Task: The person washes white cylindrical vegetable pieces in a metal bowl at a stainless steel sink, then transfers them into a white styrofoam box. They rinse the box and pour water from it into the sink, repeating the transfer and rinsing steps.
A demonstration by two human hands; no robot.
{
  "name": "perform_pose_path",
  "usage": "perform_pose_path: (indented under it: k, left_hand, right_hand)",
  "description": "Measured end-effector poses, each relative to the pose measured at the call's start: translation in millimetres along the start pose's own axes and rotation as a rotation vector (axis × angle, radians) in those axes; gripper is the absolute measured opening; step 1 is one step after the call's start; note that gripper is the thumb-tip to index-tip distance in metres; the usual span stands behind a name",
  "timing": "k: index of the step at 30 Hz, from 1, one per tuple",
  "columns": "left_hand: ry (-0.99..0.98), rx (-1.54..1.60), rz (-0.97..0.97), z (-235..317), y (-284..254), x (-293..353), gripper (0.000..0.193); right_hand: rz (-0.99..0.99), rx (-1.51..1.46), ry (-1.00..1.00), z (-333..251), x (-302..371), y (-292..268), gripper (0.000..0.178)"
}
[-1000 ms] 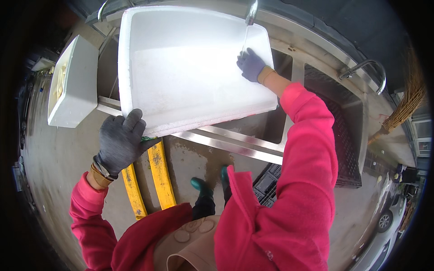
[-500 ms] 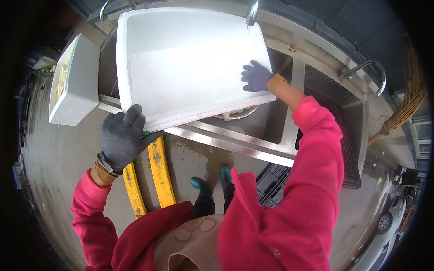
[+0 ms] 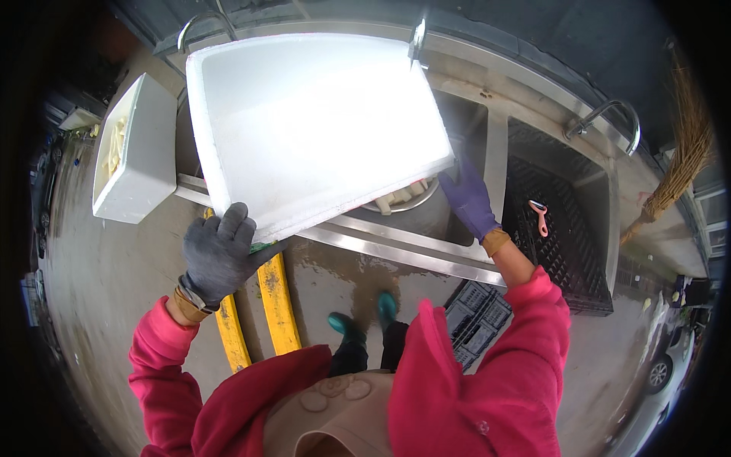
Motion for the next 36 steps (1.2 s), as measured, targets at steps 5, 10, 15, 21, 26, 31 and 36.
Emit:
perform_pose_path:
  k: [5, 10, 15, 21, 26, 31, 36]
  left_hand:
    - [-0.085, 0.031, 0.044, 13, -9, 10, 0.054]
    - [-0.012, -0.005, 0.024, 50, -14, 9, 0.046]
    - [0.166, 0.163, -0.026, 77, -26, 9, 0.051]
    - [0.245, 0.233, 0.099, 19, -70, 13, 0.056]
    - [0.011, -0.144, 0.174, -75, -90, -16, 0.064]
    - [0.13, -0.258, 0.027, -112, -56, -73, 0.076]
    - [0.281, -0.213, 0.033, -96, -40, -128, 0.085]
  right_hand:
    - [-0.585, -1.417, 0.45, -32, 27, 40, 0.068]
    - [-0.737, -1.491, 0.237, -112, 37, 71, 0.073]
    - [-0.557, -1.494, 0.223, -119, 19, 81, 0.065]
    - [-0.519, -1.415, 0.175, -83, -12, 56, 0.057]
    - [-0.551, -1.273, 0.157, -66, -32, 32, 0.055]
    - [-0.531, -1.063, 0.077, -57, -53, 10, 0.047]
    - [-0.56, -0.989, 0.023, -42, -81, 3, 0.04]
Point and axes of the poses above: each hand's wrist, its own x-axis away from the middle knuckle, its own y-axis out of the palm, z = x × y, the point moved 4 cm from there along -x, towards the middle knuckle, and after that the axes turned 15 degrees about -z, right-handed, at the moved point
